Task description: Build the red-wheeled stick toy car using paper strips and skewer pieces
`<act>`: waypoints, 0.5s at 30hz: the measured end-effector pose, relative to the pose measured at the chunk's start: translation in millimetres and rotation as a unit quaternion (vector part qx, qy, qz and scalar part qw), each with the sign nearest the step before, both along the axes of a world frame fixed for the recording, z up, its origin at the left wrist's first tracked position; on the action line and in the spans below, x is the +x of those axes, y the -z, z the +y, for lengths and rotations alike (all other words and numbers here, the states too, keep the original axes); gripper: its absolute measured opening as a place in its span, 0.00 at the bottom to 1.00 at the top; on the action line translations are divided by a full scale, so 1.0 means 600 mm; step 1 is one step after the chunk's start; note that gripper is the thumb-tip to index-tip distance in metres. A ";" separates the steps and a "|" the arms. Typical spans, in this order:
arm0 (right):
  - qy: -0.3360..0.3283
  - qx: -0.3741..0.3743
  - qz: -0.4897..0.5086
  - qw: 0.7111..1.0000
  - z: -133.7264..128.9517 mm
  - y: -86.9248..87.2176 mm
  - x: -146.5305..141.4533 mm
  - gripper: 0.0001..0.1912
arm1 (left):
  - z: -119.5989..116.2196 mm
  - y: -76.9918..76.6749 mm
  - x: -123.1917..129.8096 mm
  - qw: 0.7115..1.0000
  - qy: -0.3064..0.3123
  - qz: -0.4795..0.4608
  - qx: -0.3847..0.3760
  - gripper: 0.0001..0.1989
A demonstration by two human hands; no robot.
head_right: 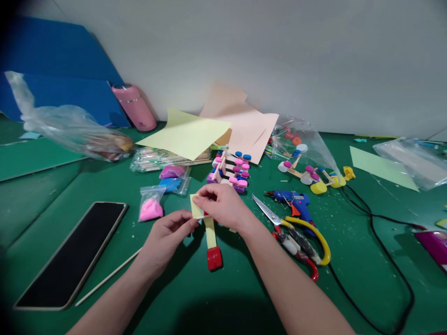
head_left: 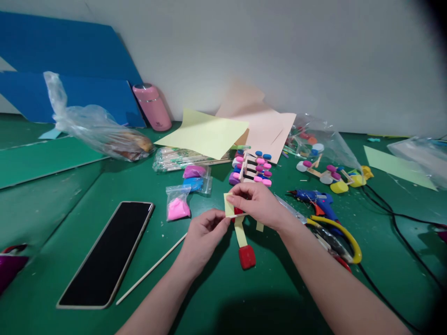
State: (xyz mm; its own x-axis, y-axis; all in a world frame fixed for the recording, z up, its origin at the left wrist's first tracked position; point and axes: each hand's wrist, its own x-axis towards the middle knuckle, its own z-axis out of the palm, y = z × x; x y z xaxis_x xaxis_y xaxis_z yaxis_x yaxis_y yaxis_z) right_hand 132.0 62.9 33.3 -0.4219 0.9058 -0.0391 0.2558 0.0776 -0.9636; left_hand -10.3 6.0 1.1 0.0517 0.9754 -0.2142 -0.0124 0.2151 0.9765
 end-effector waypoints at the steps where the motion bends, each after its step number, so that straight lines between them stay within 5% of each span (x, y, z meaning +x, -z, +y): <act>1: -0.004 0.004 0.002 1.000 -0.004 -0.003 0.002 0.07 | 0.000 0.000 0.000 1.000 0.001 0.000 0.001 0.05; 10: -0.046 0.170 -0.070 0.982 -0.062 -0.007 0.031 0.07 | -0.001 -0.010 -0.001 1.000 0.007 0.001 0.008 0.06; 15: -0.054 0.290 -0.179 0.939 -0.084 0.011 0.036 0.08 | -0.001 -0.015 0.000 1.000 0.002 -0.009 -0.003 0.06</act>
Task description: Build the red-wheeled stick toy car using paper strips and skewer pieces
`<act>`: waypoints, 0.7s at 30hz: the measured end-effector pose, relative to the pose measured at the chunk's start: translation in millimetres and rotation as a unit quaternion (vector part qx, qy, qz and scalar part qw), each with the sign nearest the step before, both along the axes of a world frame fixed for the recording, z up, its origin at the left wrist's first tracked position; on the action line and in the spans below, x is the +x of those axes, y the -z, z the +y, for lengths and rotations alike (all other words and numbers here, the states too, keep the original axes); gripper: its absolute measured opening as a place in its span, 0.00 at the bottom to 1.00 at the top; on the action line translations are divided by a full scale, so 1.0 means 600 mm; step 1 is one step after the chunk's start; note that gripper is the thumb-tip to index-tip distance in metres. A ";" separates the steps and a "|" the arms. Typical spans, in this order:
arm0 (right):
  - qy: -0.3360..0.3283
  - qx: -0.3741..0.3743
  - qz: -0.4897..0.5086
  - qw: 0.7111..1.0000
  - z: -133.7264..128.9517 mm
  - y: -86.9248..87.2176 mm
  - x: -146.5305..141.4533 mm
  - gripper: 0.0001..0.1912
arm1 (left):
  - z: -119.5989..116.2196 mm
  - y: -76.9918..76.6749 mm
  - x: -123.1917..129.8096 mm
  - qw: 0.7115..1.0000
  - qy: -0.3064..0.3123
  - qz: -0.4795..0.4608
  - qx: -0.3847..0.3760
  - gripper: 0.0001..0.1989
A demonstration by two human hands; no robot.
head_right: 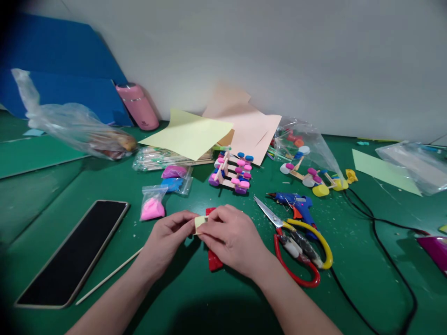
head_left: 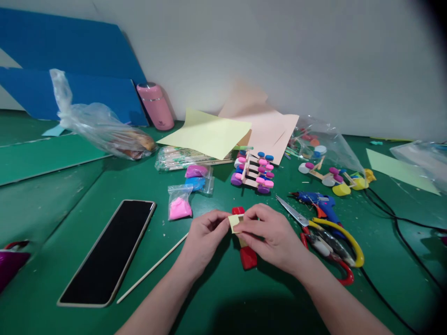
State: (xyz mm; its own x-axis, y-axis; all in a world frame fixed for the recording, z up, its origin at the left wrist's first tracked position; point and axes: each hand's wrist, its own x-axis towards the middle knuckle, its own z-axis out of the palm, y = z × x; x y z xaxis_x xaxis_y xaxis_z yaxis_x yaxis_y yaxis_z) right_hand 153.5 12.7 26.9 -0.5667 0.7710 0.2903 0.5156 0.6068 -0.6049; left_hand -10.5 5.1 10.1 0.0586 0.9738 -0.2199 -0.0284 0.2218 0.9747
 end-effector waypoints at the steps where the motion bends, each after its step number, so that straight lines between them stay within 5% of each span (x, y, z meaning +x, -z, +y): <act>1: 0.003 0.018 -0.019 1.000 -0.003 0.003 0.000 0.09 | 0.000 0.000 0.000 1.000 0.000 0.000 -0.001 0.05; 13: 0.041 0.063 -0.040 0.996 -0.015 0.032 -0.007 0.11 | 0.000 0.007 -0.005 1.000 0.009 0.002 0.005 0.07; 18: 0.093 0.004 0.106 0.990 -0.003 0.014 -0.014 0.10 | -0.001 0.012 -0.004 1.000 -0.016 -0.023 -0.005 0.10; 21: 0.164 -0.078 0.242 0.953 0.009 -0.004 -0.024 0.07 | -0.002 0.013 -0.006 0.998 -0.052 -0.028 0.024 0.18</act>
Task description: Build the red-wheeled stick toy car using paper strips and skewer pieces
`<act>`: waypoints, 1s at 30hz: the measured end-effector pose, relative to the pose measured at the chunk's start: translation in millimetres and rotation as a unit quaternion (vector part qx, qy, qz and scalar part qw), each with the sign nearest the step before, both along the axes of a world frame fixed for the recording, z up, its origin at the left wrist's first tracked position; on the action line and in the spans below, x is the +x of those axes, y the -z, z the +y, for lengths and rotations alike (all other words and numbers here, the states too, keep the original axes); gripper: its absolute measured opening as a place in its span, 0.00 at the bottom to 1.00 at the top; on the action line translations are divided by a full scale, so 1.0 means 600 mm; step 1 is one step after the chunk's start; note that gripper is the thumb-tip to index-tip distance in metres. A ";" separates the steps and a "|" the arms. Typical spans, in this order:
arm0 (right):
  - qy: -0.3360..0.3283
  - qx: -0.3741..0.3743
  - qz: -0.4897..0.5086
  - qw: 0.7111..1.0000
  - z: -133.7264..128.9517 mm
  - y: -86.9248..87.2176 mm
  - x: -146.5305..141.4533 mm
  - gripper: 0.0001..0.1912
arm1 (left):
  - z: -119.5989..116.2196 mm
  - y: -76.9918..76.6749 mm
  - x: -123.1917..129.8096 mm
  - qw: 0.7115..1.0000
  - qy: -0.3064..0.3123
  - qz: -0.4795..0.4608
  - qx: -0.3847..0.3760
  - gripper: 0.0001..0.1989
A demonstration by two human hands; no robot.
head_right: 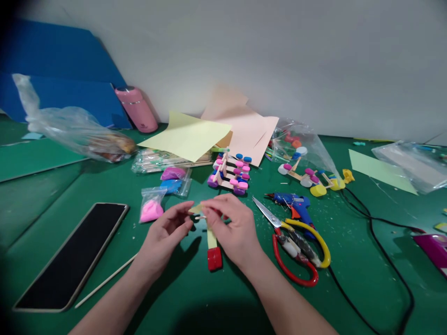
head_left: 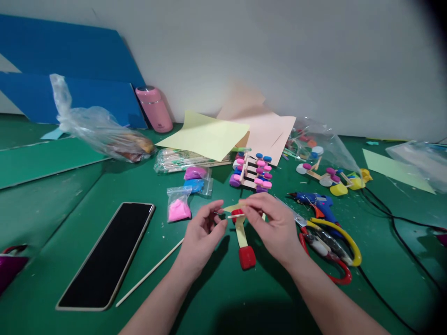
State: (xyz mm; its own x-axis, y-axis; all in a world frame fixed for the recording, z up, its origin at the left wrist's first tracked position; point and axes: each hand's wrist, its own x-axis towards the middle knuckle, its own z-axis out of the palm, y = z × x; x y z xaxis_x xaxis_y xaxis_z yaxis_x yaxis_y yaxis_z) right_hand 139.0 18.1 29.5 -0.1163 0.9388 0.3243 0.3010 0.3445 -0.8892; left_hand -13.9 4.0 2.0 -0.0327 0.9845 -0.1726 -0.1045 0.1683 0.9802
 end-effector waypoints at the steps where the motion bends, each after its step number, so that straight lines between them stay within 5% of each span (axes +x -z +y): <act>1: 0.022 -0.035 0.052 0.998 0.003 -0.005 -0.004 0.06 | -0.001 -0.001 -0.001 1.000 -0.009 0.004 0.016 0.19; 8: 0.041 -0.226 0.319 0.919 0.001 -0.021 -0.017 0.03 | -0.015 -0.022 0.003 0.989 -0.011 0.043 0.139 0.13; 18: 0.020 -0.300 0.414 0.859 -0.053 -0.012 -0.034 0.05 | -0.030 -0.054 0.045 0.994 -0.051 -0.050 0.086 0.05; 25: 0.001 -0.305 0.281 0.910 -0.076 -0.007 -0.022 0.09 | -0.030 -0.056 0.055 0.987 -0.084 -0.133 -0.022 0.09; 30: 0.021 -0.224 0.085 0.971 -0.098 -0.003 0.039 0.09 | -0.031 -0.060 0.060 0.992 -0.055 -0.107 -0.043 0.11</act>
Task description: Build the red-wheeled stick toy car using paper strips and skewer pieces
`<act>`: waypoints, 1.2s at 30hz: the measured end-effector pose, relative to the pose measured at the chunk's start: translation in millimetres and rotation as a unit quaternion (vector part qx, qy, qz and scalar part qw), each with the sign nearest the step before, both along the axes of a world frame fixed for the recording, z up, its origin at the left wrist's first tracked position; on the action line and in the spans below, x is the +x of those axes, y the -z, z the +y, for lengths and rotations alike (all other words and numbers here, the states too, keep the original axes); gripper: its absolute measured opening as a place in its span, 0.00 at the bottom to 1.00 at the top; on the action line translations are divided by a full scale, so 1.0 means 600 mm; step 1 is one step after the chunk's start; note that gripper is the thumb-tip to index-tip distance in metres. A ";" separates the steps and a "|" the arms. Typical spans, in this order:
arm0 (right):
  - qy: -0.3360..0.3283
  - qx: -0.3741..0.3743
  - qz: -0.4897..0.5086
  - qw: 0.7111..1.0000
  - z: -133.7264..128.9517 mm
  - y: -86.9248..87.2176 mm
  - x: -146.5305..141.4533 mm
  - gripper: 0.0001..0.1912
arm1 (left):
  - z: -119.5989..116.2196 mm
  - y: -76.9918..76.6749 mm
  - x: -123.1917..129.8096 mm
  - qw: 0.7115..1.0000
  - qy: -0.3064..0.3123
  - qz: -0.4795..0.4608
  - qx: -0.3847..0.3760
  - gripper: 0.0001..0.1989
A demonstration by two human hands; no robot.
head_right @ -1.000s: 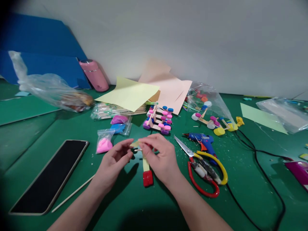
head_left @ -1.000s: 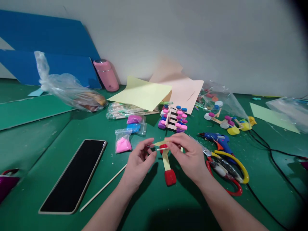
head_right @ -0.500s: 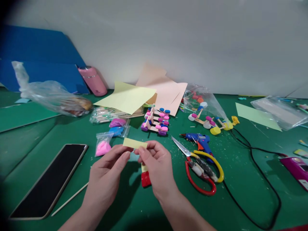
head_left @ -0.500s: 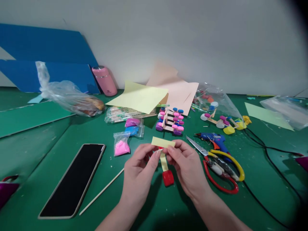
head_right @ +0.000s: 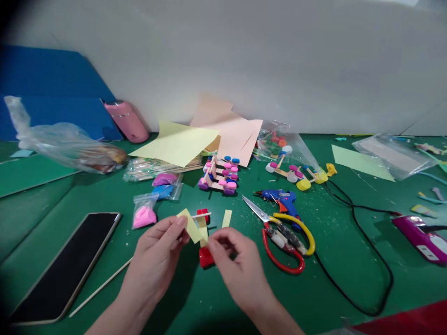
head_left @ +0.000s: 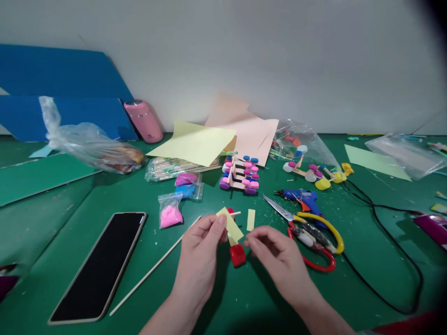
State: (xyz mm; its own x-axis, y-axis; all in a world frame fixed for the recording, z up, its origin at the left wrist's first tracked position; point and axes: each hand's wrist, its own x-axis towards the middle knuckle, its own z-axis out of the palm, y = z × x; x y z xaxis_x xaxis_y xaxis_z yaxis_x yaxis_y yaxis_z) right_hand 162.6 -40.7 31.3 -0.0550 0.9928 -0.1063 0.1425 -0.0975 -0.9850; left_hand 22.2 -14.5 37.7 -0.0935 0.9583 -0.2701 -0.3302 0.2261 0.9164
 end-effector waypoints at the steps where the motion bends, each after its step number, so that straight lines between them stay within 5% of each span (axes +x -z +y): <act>1: 0.033 0.028 -0.068 0.997 -0.004 0.006 0.022 0.08 | 0.000 0.000 0.000 1.000 0.012 0.010 0.000 0.11; 5: 0.147 0.110 -0.313 0.932 -0.018 0.043 0.120 0.10 | 0.000 0.003 -0.004 0.998 0.054 0.038 0.003 0.11; 12: 0.077 0.109 -0.554 0.822 -0.031 0.058 0.188 0.19 | 0.001 0.005 -0.006 0.991 0.098 0.088 0.005 0.13; 20: -0.004 -0.007 -0.611 0.792 -0.010 0.046 0.196 0.25 | 0.000 0.000 -0.007 0.990 0.125 0.066 -0.009 0.13; 23: 0.019 -0.054 -0.587 0.808 -0.007 0.037 0.199 0.25 | -0.002 -0.002 -0.005 0.990 0.131 0.058 -0.020 0.14; 27: 0.043 -0.053 -0.464 0.883 -0.018 0.017 0.197 0.23 | -0.004 -0.006 -0.004 0.987 0.140 0.071 -0.018 0.16; 32: 0.047 -0.109 -0.184 0.976 -0.041 0.006 0.149 0.27 | -0.004 -0.009 -0.003 0.984 0.141 0.105 0.001 0.15; 36: 0.093 -0.132 0.125 0.979 -0.039 0.010 0.085 0.21 | -0.006 -0.017 -0.001 0.959 0.136 0.223 0.111 0.10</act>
